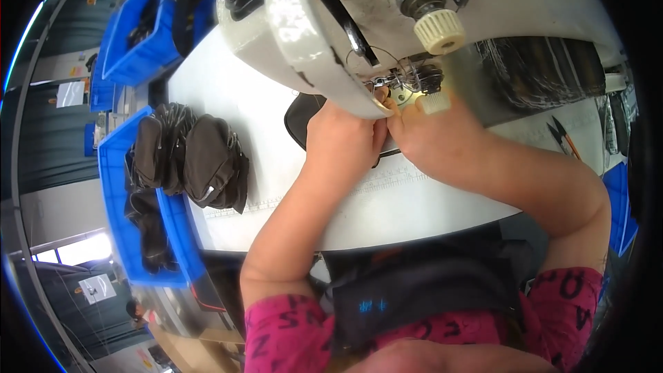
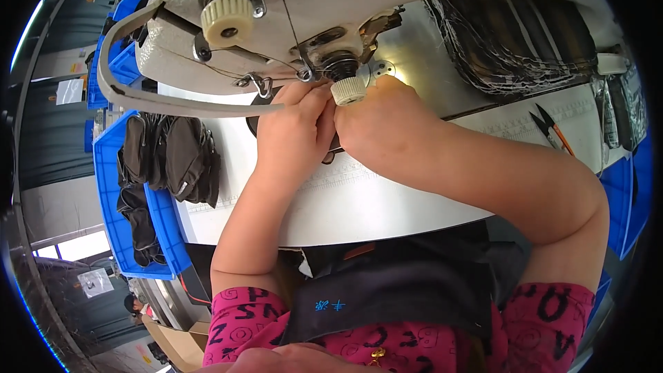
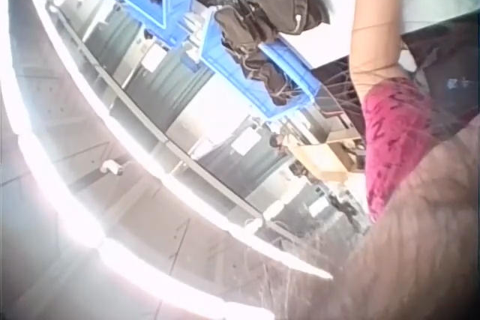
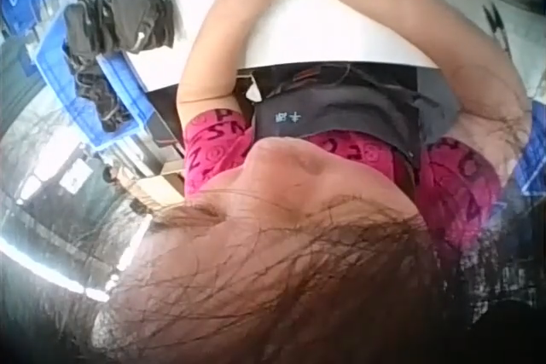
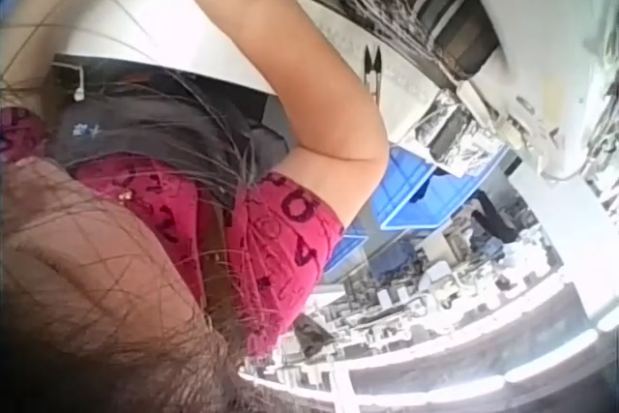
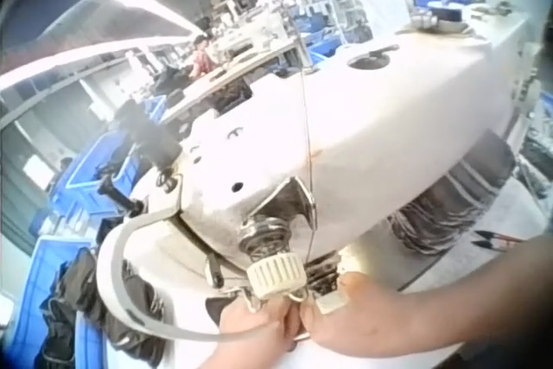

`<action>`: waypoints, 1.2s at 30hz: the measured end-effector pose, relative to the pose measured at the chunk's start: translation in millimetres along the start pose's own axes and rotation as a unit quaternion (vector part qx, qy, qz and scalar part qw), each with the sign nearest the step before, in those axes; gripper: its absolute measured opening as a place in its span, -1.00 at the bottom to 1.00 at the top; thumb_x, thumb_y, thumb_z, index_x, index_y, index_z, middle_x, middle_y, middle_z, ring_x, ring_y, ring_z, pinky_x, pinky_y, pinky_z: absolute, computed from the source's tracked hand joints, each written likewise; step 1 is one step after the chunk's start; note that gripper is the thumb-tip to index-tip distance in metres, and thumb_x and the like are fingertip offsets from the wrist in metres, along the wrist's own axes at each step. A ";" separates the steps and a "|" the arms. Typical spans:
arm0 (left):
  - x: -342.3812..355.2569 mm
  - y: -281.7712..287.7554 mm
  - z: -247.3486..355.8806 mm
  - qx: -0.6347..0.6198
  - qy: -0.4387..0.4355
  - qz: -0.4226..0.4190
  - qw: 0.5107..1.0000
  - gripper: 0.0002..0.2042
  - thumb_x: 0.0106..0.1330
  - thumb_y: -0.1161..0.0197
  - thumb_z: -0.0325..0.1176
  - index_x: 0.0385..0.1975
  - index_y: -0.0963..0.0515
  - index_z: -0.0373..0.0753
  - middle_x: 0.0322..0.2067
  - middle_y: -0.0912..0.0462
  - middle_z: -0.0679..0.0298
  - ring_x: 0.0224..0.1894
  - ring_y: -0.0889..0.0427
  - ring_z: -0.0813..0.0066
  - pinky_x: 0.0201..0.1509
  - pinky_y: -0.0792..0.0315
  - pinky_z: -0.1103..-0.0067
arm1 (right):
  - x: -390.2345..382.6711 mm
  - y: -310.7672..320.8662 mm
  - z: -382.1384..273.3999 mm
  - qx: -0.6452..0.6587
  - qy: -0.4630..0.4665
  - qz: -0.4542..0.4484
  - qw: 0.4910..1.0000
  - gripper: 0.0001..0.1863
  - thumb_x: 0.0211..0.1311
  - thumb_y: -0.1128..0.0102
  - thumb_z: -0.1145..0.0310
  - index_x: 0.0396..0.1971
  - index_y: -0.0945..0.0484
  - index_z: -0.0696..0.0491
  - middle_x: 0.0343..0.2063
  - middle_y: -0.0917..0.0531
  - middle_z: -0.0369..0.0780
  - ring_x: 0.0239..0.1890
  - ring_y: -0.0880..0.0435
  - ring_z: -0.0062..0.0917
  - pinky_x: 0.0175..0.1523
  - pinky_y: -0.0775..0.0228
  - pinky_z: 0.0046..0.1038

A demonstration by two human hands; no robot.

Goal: Sewing pieces of leather using an industrial sewing machine at a workstation.

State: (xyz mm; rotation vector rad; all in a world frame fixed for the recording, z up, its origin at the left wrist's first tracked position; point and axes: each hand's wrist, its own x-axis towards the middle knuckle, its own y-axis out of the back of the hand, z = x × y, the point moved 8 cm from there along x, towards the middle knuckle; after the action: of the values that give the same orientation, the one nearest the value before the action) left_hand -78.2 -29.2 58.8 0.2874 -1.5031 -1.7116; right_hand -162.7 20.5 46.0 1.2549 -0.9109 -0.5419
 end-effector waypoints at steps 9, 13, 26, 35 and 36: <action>-13.8 12.5 -16.7 -0.069 0.111 -0.053 0.990 -0.62 0.14 -0.40 -0.47 0.00 -0.62 -0.26 -0.08 -0.68 0.06 0.02 -0.65 -0.02 0.06 -0.56 0.29 | -2.2 6.1 2.0 0.041 0.013 0.032 0.999 -0.96 -0.01 -0.32 0.43 -0.59 -0.67 0.03 -0.56 -0.63 -0.28 -0.53 -0.63 -0.41 -0.36 -0.33 -0.30; -12.3 9.1 -32.1 -0.159 0.097 -0.095 0.978 -0.72 0.26 -0.27 -0.54 -0.02 -0.62 -0.36 -0.10 -0.69 0.04 -0.04 -0.66 0.11 0.06 -0.54 0.38 | -0.6 2.8 -0.2 0.047 0.016 0.023 0.999 -0.84 0.08 -0.28 0.41 -0.32 -0.68 0.11 -0.55 -0.62 -0.28 -0.49 -0.66 -0.42 -0.33 -0.35 -0.30; -3.3 -6.9 -43.0 -0.194 0.189 -0.047 0.961 -0.78 0.44 -0.08 -0.38 -0.30 -0.64 -0.35 -0.34 -0.65 -0.05 -0.22 -0.62 -0.09 -0.08 -0.49 0.21 | -0.4 1.9 -18.5 0.050 0.056 0.055 0.996 -0.80 0.08 -0.27 0.35 -0.29 -0.63 0.09 -0.54 -0.59 -0.29 -0.51 -0.64 -0.46 -0.37 -0.37 -0.37; 4.3 1.0 -20.5 0.020 -0.006 0.030 0.999 -0.83 0.20 -0.44 -0.44 -0.22 -0.71 -0.24 -0.37 -0.72 0.15 -0.37 -0.65 0.11 -0.22 -0.51 0.38 | -2.4 -4.2 -16.9 0.066 0.047 0.062 0.995 -0.86 0.00 -0.30 0.37 -0.41 -0.62 0.07 -0.55 -0.61 -0.29 -0.52 -0.62 -0.48 -0.40 -0.35 -0.38; 5.0 2.6 -18.7 0.030 -0.043 0.035 0.998 -0.83 0.18 -0.44 -0.43 -0.22 -0.73 -0.20 -0.38 -0.73 0.18 -0.37 -0.66 0.11 -0.25 -0.52 0.37 | -2.4 -3.5 -16.8 0.067 0.048 0.063 0.995 -0.86 0.00 -0.30 0.37 -0.41 -0.62 0.07 -0.55 -0.61 -0.29 -0.52 -0.62 -0.48 -0.40 -0.35 -0.38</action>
State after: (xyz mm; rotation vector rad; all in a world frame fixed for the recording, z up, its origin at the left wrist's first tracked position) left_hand -68.2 -46.0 57.9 0.1929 -1.6100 -1.6446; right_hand -149.7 31.0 41.2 1.3223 -0.9502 -0.3222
